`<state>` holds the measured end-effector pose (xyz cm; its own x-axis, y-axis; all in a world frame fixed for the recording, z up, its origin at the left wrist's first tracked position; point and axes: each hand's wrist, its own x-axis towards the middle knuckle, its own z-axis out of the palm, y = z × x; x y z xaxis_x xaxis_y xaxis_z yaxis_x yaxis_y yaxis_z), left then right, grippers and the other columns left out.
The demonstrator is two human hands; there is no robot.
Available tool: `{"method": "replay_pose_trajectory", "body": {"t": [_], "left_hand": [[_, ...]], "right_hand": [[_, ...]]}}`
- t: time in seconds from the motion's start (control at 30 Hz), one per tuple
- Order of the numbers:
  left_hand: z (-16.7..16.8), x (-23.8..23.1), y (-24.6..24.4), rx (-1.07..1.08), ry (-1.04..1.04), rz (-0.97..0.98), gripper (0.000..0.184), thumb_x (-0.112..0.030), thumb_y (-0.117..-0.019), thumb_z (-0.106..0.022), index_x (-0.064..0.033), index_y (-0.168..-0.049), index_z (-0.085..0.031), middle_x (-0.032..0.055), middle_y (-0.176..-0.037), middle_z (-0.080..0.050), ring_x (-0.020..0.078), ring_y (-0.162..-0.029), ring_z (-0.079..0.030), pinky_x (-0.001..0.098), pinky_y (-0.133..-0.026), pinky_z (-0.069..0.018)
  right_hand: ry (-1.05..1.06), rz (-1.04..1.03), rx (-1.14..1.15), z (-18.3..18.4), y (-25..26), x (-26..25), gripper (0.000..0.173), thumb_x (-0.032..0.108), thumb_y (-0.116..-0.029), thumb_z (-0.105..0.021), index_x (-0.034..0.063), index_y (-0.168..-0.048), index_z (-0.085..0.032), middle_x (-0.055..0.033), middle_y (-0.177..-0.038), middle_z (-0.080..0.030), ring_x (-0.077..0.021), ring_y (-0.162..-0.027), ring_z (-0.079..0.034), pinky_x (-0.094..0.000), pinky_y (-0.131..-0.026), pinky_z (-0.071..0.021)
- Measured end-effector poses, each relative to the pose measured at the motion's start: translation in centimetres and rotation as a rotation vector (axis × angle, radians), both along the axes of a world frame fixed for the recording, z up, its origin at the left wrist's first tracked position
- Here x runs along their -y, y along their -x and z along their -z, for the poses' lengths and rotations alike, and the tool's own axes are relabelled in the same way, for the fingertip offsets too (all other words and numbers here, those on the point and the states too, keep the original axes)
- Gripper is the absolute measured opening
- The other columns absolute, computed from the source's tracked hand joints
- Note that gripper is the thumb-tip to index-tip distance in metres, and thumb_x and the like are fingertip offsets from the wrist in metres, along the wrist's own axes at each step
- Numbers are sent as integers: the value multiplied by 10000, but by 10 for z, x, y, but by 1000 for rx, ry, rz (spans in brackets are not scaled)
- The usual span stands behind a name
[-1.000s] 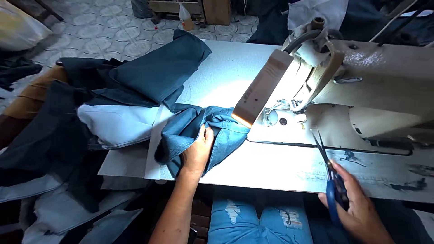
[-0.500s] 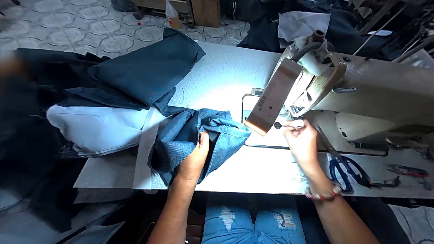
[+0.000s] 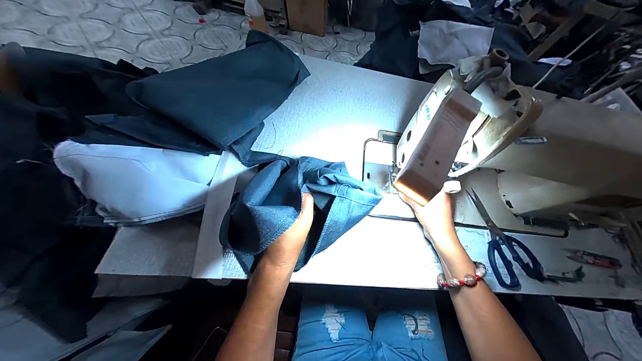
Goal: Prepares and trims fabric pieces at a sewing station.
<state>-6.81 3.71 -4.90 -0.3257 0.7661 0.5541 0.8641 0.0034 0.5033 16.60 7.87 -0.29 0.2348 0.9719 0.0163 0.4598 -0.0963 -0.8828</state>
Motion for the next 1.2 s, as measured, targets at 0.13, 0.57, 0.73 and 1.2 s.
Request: {"method": "replay_pose_trajectory", "body": {"t": [0.13,0.57,0.73,1.2], "left_hand": [[0,1,0,12,24,12,278,-214,-981,-569,11,-861,-681,221,-753,-670,374,-718,-684,541,-631,-513],[-8,8,-5,122,135,39,349,-229,-985,-610,101,-1035,-710,266,-902,-716,368,-879,-717,549,-806,-533],[-7,7,-5,33,104,4,372,-265,-998,-565,74,-949,-711,270,-862,-713,384,-847,-731,539,-764,-553],[-18,0,-12,0,63,1,249,-102,-967,-596,117,-926,-705,221,-753,-681,195,-654,-643,295,-654,-519]], "right_hand": [[-184,-164,328,11,-10,7,186,-21,-876,-692,12,-1039,-774,-148,-931,-728,-227,-855,-686,-425,-795,-545],[-113,-156,730,-22,-89,-30,206,13,-960,-647,-139,-1099,-652,-340,-1052,-661,-485,-993,-665,-662,-845,-504],[738,-882,-392,-33,-79,5,173,48,-963,-575,91,-1074,-702,57,-877,-738,-38,-735,-698,-208,-694,-596],[244,-151,-160,-38,-69,-39,169,-79,-935,-572,65,-1011,-616,21,-874,-660,-18,-790,-629,-203,-742,-552]]}}
